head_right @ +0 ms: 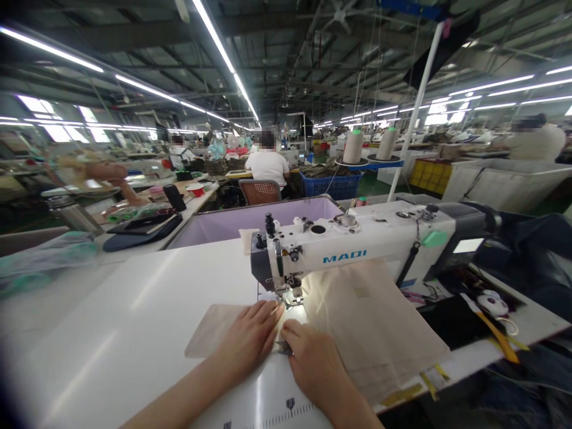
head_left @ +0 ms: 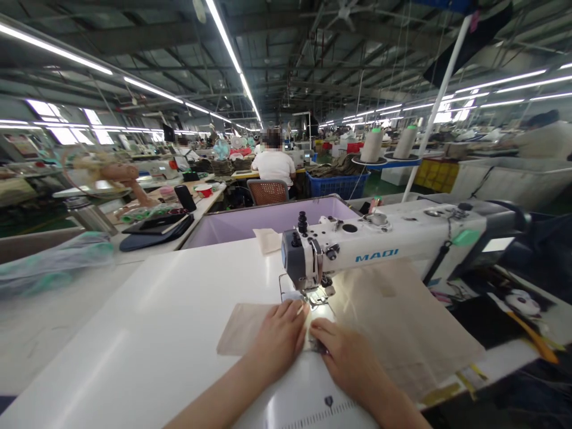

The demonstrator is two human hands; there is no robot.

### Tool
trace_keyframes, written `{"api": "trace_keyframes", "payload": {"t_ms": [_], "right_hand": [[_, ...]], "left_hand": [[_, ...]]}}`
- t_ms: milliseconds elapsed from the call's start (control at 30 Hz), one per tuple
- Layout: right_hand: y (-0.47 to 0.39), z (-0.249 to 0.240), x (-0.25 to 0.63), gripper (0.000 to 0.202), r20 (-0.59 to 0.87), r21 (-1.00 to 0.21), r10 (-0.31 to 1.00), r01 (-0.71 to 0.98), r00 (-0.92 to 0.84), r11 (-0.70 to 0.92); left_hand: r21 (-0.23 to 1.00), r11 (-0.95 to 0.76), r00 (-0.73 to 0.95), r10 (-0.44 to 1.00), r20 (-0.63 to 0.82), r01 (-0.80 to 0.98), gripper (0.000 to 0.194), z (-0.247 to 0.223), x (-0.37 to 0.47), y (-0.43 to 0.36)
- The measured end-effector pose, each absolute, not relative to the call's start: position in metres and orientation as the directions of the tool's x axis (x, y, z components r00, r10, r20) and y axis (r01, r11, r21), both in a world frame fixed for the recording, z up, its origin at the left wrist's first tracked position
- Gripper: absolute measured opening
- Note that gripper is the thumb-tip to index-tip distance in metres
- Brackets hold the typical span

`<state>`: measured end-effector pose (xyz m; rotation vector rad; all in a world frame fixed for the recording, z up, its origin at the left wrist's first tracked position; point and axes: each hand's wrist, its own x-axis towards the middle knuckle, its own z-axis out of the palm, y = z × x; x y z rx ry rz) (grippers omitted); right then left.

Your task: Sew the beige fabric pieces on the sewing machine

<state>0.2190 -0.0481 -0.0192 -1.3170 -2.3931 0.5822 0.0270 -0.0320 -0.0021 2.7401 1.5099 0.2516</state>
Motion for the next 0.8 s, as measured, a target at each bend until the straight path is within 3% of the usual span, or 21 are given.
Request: {"api": "trace_keyframes", "payload": {"t_ms": [800], "right_hand": [[-0.040, -0.019, 0.220, 0.048, 0.175, -0.534, 0.856, 0.684, -0.486, 0.497]], "left_hand": [[-0.015, -0.534, 0.528, 0.832, 0.171, 0.846, 0.034, -0.013, 0.032, -0.026]]}}
